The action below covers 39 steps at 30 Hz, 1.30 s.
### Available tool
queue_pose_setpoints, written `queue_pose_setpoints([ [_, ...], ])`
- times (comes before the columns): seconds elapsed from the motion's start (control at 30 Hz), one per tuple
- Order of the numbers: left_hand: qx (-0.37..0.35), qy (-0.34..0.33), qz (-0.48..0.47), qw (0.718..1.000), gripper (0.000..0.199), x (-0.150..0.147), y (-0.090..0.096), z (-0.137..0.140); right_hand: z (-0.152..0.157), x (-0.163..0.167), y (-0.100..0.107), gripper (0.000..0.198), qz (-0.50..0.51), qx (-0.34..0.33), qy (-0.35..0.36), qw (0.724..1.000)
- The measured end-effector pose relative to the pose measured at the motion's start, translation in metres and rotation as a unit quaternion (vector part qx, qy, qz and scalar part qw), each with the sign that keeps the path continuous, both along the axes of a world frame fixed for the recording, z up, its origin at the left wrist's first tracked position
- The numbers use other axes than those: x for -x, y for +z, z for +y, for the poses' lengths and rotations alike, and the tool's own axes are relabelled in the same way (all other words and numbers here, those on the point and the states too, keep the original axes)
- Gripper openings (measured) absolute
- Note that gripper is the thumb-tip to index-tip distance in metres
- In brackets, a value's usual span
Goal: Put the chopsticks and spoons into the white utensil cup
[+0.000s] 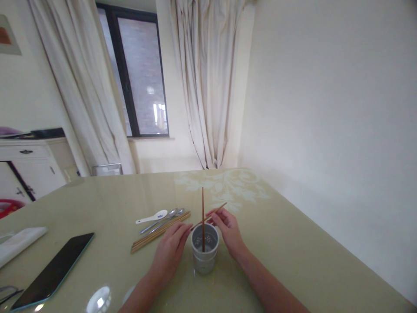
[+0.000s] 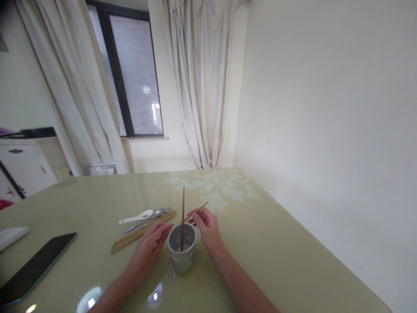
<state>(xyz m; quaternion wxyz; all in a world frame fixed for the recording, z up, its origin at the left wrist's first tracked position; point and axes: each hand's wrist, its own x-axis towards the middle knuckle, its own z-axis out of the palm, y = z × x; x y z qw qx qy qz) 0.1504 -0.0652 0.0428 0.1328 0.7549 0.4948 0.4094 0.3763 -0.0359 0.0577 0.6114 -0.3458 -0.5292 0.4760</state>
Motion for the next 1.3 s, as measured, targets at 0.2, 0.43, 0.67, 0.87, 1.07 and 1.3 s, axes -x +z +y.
queue_pose_setpoints([
  [0.2,0.031,0.154,0.13,0.979,0.035,0.049,-0.004,0.021,0.004,-0.048,0.028,0.045,0.138,-0.086,-0.269,0.949],
  [0.43,0.104,0.175,0.236,0.95,0.023,0.065,-0.006,0.024,-0.012,-0.041,0.036,0.042,0.1,-0.1,-0.219,0.965],
  [0.67,0.125,0.16,0.227,0.952,0.021,0.062,-0.002,0.022,-0.022,-0.015,0.019,0.049,-0.105,-0.084,-0.11,0.985],
  [0.87,0.138,0.155,0.213,0.955,0.017,0.057,-0.001,0.02,-0.002,-0.013,-0.007,0.04,-0.181,-0.019,-0.077,0.98],
  [1.07,0.107,0.047,0.051,0.992,0.02,0.015,-0.008,0.007,0.002,-0.004,-0.013,0.029,-0.214,-0.012,0.031,0.976],
  [1.3,0.122,-0.048,-0.045,0.99,0.027,-0.012,0.002,-0.008,-0.002,0.003,-0.01,0.041,-0.086,0.044,0.098,0.99],
])
